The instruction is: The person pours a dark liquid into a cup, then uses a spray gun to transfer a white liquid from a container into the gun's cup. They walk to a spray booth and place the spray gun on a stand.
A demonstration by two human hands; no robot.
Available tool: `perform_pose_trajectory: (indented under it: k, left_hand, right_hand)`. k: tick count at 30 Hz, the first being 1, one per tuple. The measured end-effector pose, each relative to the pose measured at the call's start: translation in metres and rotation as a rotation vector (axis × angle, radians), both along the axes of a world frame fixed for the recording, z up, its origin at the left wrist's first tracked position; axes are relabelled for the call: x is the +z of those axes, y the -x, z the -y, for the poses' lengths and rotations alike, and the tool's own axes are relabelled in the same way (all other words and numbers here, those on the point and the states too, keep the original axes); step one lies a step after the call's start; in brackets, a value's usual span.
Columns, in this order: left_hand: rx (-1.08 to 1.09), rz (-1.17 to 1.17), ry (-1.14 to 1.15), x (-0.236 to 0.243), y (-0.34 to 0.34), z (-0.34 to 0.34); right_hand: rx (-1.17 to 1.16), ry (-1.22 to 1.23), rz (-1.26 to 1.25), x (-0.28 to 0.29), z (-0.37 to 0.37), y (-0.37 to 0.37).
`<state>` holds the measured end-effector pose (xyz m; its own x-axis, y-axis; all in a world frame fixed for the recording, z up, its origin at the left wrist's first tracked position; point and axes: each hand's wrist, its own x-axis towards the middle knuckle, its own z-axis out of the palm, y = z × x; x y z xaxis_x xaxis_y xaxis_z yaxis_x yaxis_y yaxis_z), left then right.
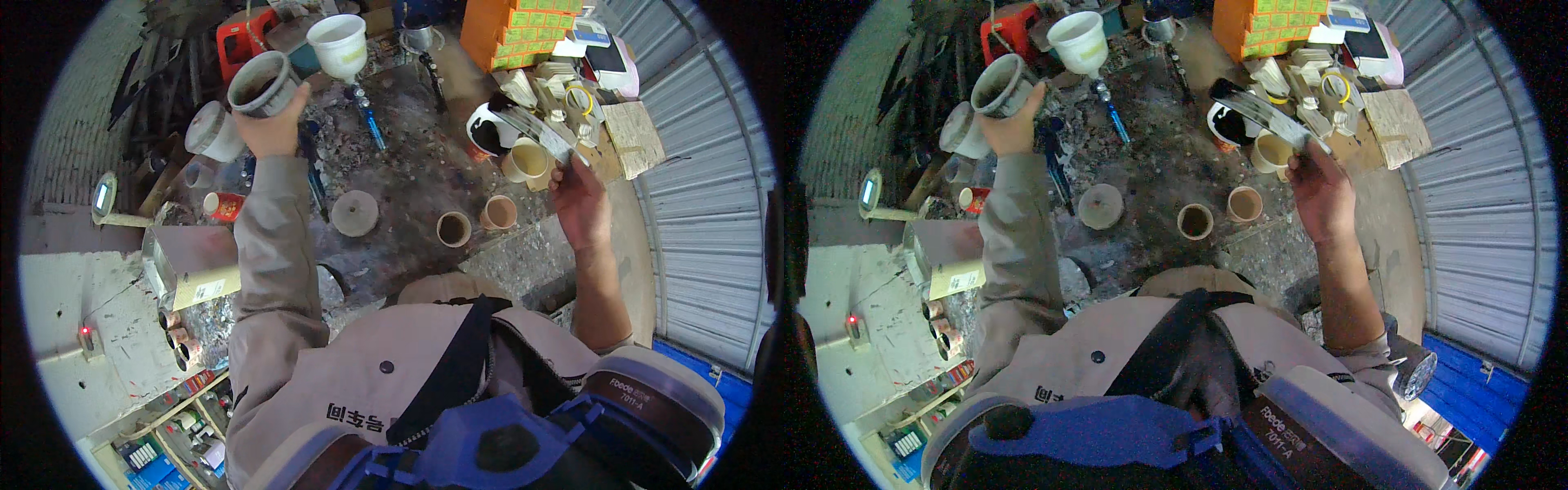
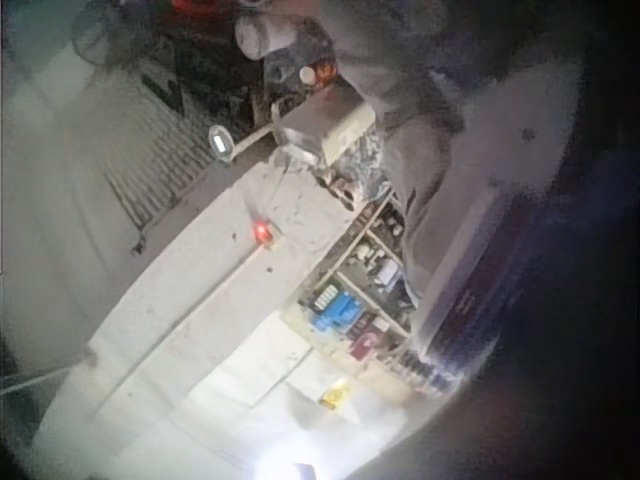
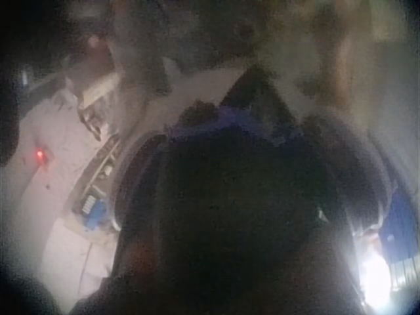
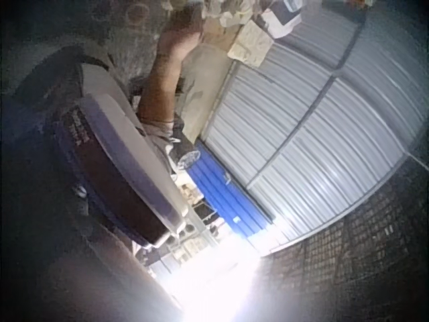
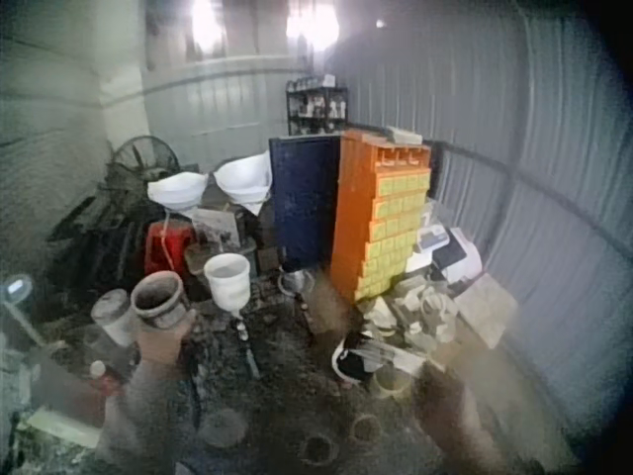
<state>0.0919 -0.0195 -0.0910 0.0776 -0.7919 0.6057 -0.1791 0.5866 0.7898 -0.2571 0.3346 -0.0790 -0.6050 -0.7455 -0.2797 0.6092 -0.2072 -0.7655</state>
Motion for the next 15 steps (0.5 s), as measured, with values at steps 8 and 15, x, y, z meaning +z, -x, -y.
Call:
perform_pose_trajectory:
  k: [8, 15]
  left_hand:
    - [-0.306, 0.137, -0.01, 0.027, -0.035, -0.129]
    - [-0.626, 0.141, -0.108, 0.014, -0.066, -0.19]
  right_hand:
    - [0.277, 0.277, -0.702, 0.099, 0.059, -0.075]
    - [0.435, 0.58, -1.824, 0.136, 0.092, -0.15]
